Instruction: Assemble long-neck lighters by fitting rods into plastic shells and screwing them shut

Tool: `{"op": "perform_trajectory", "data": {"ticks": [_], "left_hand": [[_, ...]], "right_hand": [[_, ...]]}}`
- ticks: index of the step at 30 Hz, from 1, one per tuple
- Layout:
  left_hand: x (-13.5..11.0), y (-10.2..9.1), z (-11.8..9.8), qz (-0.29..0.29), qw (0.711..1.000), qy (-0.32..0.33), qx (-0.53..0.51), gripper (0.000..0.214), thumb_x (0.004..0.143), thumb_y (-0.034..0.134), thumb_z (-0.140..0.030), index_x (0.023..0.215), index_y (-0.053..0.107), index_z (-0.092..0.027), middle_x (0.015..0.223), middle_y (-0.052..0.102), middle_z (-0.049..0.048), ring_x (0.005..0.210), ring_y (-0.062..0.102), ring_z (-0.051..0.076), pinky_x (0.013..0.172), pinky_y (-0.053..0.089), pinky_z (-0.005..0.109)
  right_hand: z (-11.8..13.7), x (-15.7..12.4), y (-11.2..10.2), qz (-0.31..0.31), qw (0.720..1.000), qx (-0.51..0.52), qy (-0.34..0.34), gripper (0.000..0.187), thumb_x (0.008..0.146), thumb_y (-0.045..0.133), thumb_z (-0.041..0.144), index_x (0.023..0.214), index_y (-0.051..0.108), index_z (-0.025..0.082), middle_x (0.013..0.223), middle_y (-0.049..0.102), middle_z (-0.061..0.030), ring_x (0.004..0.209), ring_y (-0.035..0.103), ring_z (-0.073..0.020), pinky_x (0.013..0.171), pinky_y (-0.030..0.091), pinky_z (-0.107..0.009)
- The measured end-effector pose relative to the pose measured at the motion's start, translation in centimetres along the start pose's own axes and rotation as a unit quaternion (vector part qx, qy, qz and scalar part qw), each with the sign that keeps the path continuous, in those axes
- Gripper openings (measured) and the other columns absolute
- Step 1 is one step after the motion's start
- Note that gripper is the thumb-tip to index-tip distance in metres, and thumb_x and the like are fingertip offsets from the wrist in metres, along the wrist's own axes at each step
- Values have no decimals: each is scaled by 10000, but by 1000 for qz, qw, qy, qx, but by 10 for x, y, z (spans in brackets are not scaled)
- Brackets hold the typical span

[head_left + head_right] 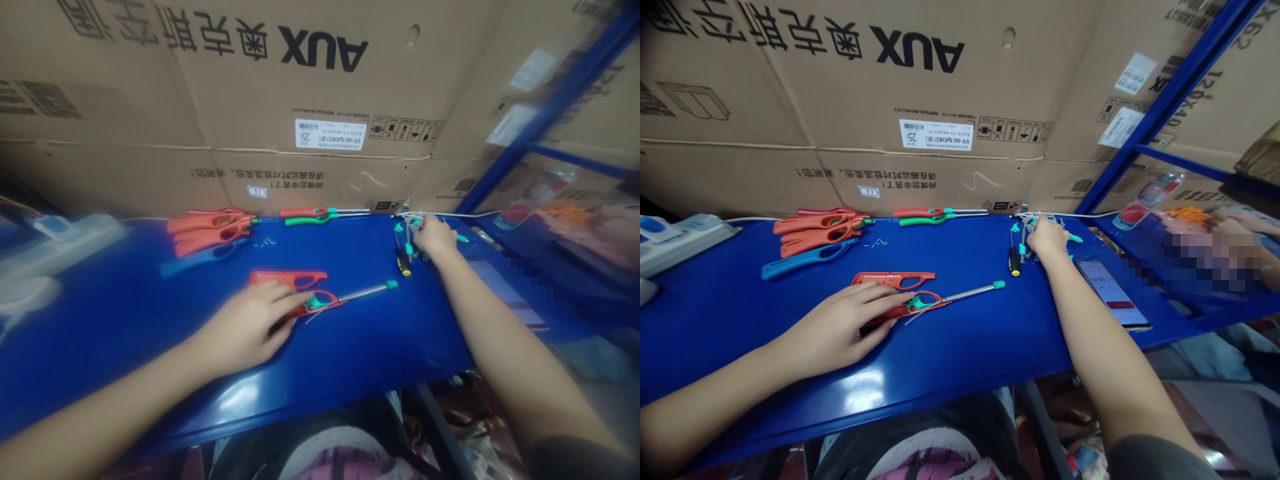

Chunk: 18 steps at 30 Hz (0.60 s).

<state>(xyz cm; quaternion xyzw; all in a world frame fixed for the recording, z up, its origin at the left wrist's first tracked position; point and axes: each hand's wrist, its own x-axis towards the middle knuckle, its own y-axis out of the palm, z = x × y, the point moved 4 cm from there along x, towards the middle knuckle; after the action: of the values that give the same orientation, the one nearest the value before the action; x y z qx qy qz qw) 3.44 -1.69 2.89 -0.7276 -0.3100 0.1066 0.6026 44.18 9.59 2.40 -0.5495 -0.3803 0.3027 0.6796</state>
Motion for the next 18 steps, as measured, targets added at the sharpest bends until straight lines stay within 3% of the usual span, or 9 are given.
{"op": "perform_trajectory", "data": {"ticks": [2, 5, 10, 14, 18], "left_hand": [[0, 0, 0, -4, 1000, 1, -3, 432, 976, 490, -227, 1396, 560, -302, 1311, 652, 48, 1171, 623, 244, 973, 538, 416], [1, 1, 1, -3, 1000, -1, -9, 417, 984, 485, -231, 1387, 567, -300, 1294, 660, 50, 1157, 626, 242, 962, 539, 407], [1, 2, 1, 5, 1000, -6, -9, 435, 1000, 467, -229, 1425, 539, -284, 1277, 652, 74, 1148, 614, 248, 974, 529, 421], [2, 3, 0, 21, 1000, -13, -6, 461, 1002, 460, -223, 1458, 516, -260, 1251, 630, 106, 1118, 601, 267, 948, 530, 439], [4, 4, 0, 27, 1000, -10, -3, 424, 1006, 452, -226, 1412, 573, -251, 1227, 615, 121, 1100, 590, 277, 921, 528, 439]], "right_hand": [[-2, 2, 0, 0, 1000, 7, 14, 398, 771, 631, 175, 1167, 651, 137, 1119, 707, -209, 1068, 651, -347, 910, 460, -456], [-2, 1, -3, -2, 1000, 24, 17, 295, 798, 612, 191, 1072, 693, 121, 1093, 713, -229, 1056, 665, -367, 902, 470, -465], [7, -11, -18, -46, 994, 94, -29, 260, 862, 555, 206, 1030, 720, 96, 1117, 710, -257, 1088, 659, -380, 927, 472, -456], [33, -31, -27, -44, 973, 197, -113, 289, 895, 557, 271, 1076, 715, 110, 1049, 749, -165, 958, 689, -282, 871, 504, -372], [71, -71, -25, 32, 934, 290, -206, 252, 891, 610, 323, 1040, 727, 157, 979, 772, -80, 823, 693, -185, 777, 542, -303]]}}
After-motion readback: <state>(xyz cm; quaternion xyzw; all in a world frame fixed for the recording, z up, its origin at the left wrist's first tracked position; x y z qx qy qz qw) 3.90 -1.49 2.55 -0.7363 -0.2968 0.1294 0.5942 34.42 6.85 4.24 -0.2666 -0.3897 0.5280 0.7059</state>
